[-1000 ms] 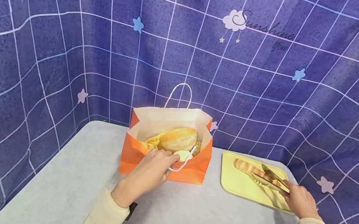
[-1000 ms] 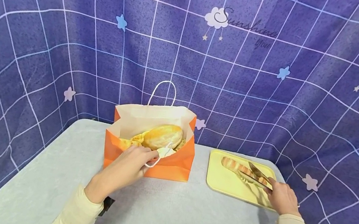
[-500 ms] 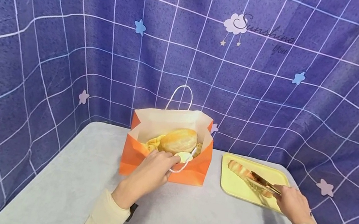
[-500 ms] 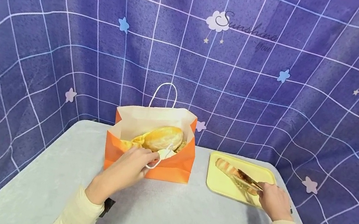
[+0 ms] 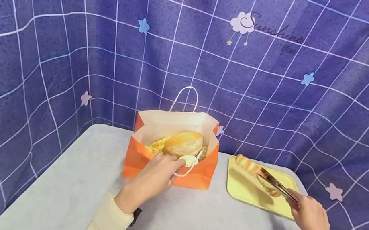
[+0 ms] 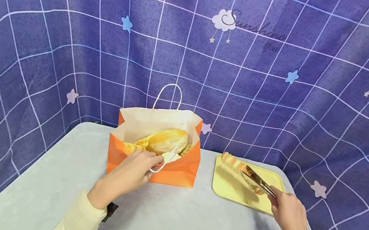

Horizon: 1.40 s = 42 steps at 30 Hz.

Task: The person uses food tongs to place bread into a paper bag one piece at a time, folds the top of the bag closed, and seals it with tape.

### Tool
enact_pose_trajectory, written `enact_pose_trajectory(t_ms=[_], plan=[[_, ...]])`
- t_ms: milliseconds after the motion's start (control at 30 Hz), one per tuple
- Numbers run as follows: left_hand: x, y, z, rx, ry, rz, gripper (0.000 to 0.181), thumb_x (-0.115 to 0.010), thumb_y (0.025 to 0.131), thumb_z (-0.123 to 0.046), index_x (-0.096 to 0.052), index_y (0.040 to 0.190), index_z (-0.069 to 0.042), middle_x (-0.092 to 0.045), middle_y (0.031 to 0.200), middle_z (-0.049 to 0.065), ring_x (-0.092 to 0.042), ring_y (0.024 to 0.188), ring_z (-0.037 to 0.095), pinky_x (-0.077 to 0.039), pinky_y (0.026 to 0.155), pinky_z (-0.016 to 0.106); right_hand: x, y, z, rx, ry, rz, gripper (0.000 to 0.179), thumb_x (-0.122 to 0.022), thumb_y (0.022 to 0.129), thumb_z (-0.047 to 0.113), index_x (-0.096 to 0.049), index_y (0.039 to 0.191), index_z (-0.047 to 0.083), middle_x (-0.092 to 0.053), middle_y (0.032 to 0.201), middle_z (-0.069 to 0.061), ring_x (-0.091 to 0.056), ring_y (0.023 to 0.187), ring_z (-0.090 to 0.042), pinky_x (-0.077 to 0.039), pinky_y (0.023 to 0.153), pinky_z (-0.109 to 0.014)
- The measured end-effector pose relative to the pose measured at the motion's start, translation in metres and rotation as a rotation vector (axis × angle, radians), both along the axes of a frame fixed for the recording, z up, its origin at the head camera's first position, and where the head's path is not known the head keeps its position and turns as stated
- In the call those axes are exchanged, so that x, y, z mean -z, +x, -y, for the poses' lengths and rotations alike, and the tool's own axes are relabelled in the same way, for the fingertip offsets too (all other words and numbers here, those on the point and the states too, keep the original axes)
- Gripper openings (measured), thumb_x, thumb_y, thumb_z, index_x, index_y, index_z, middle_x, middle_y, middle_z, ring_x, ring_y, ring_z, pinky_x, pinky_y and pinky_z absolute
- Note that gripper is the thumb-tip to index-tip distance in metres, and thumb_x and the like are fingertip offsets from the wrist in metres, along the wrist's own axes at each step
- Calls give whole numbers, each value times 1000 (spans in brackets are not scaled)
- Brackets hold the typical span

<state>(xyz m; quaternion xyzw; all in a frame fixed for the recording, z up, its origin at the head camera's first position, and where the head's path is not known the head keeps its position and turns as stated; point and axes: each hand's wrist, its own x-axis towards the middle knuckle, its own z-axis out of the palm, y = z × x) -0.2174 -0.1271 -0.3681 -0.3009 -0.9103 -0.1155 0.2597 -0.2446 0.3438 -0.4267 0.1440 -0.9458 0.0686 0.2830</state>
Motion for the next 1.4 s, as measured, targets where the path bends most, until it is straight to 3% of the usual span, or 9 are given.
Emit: enact_pose_trajectory(t_ms=[167, 400, 567, 767, 967, 1400], plan=[[0, 1, 1, -2, 0, 7, 25, -67, 76, 6, -65, 92, -14, -57, 73, -5, -58, 69, 17, -38, 66, 30, -18, 12, 17, -47, -17, -120, 32, -78, 79, 11, -73, 111, 10, -63, 68, -5, -58, 57, -30, -42, 47, -51], [0, 1, 1, -1, -7, 3, 25, -68, 76, 5, -65, 92, -14, -58, 74, -5, -58, 69, 17, -37, 65, 30, -54, 29, 51, -137, -34, -300, 38, -81, 75, 9, -74, 112, 15, -51, 62, 3, -44, 54, -13, -36, 45, -37], [-2, 1, 3, -6, -6, 1, 25, -68, 76, 5, -64, 89, -15, -57, 72, -5, -58, 68, 17, -37, 65, 31, -79, 36, 82, -200, -67, -405, 40, -80, 74, 7, -75, 113, 15, -56, 65, 1, -44, 56, -12, -35, 47, -32], [-1, 2, 4, -3, -16, -3, 24, -68, 76, 4, -64, 89, -16, -56, 70, -4, -58, 66, 18, -37, 63, 31, -95, 43, 113, -267, -85, -405, 40, -78, 77, 7, -74, 117, 8, -72, 82, -4, -48, 62, -12, -36, 56, -28], [-1, 5, 3, 8, 4, 25, 25, -67, 76, 5, -62, 88, -16, -54, 71, -5, -58, 68, 16, -35, 64, 30, -104, 46, 137, -304, -92, -424, 41, -79, 77, 6, -74, 118, 9, -65, 71, 0, -48, 63, -12, -37, 56, -30], [1, 4, 3, -6, -16, 26, 37, -68, 75, 4, -68, 105, -18, -59, 76, -5, -60, 72, 18, -40, 67, 33, -118, 38, 183, -400, -116, -399, 42, -79, 81, 9, -71, 122, 9, -69, 77, -2, -52, 68, -15, -41, 59, -33]])
